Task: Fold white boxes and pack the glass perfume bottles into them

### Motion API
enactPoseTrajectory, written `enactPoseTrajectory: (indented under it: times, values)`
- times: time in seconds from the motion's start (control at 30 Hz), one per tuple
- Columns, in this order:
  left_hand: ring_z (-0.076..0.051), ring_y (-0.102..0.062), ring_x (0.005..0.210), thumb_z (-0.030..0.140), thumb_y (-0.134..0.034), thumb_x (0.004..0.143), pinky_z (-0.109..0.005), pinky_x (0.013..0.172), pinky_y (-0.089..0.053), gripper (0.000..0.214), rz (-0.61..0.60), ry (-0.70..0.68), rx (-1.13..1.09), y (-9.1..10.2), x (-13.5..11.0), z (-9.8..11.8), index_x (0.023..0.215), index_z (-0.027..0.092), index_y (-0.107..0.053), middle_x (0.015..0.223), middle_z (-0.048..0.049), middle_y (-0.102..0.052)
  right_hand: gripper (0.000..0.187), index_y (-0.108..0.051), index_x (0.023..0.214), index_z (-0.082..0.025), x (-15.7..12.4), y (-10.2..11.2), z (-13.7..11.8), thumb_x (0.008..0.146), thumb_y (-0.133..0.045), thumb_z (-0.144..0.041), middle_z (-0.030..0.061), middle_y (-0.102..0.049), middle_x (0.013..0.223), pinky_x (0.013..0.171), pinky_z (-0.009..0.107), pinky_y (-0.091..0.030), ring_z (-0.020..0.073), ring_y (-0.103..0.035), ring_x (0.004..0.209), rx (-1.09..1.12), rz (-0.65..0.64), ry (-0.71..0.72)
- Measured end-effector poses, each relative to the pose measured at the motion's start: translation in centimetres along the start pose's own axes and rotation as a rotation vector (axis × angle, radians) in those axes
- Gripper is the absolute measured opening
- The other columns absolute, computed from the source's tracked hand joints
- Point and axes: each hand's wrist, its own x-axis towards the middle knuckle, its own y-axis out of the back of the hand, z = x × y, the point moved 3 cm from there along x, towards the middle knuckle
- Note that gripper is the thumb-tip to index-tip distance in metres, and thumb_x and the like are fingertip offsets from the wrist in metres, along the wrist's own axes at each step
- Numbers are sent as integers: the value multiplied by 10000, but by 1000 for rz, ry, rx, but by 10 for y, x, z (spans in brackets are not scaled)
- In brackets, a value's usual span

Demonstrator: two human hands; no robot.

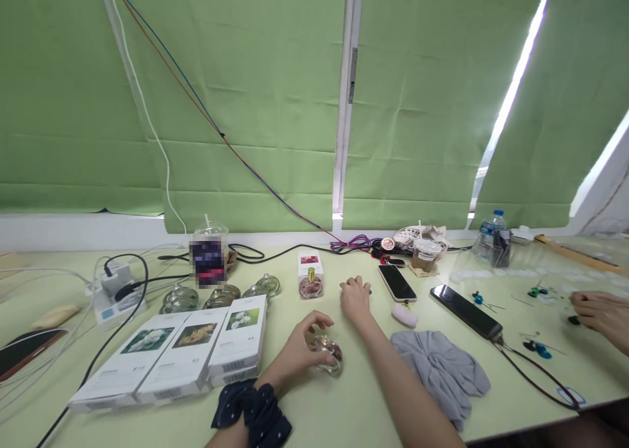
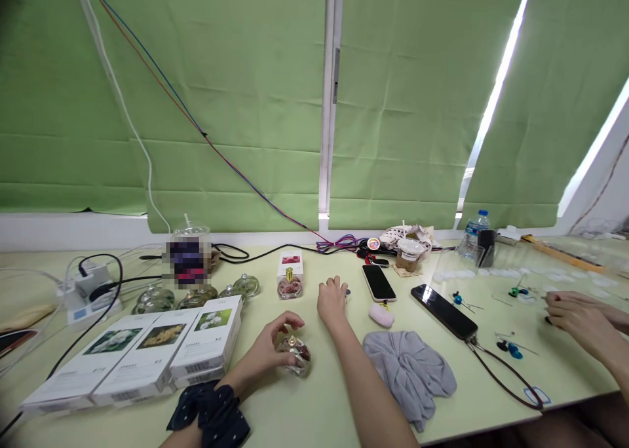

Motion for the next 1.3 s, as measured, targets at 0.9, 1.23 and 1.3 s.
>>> enactPoseTrajectory:
  times: [0.9, 1.23, 1.3]
  values:
    - [-177, -663, 778, 237, -804, 568, -334, 734, -529, 476, 282, 56, -209, 8, 7, -9, 934, 201, -502, 833, -19, -670, 375, -508, 630, -191, -14, -34, -41, 785, -588, -523, 14, -511, 554, 499, 274, -438, 142, -499, 505, 1575, -175, -280]
    - [-137, -643, 697, 233, -770, 608, -298, 688, -517, 501, 284, 70, -214, 6, 8, -11, 995, 210, -453, 755, 44, -603, 484, -425, 561, -191, -18, -31, -34, 775, -591, -593, -56, -412, 474, 334, 178, -166, 30, -246, 337, 1599, -299, -434]
    - [-136, -638, 687, 232, -765, 611, -291, 675, -510, 486, 285, 66, -196, 6, 8, -10, 984, 211, -453, 743, 46, -602, 503, -411, 542, -203, -20, -28, -32, 750, -587, -625, -84, -346, 435, 337, 188, -142, 37, -212, 332, 1534, -285, -434]
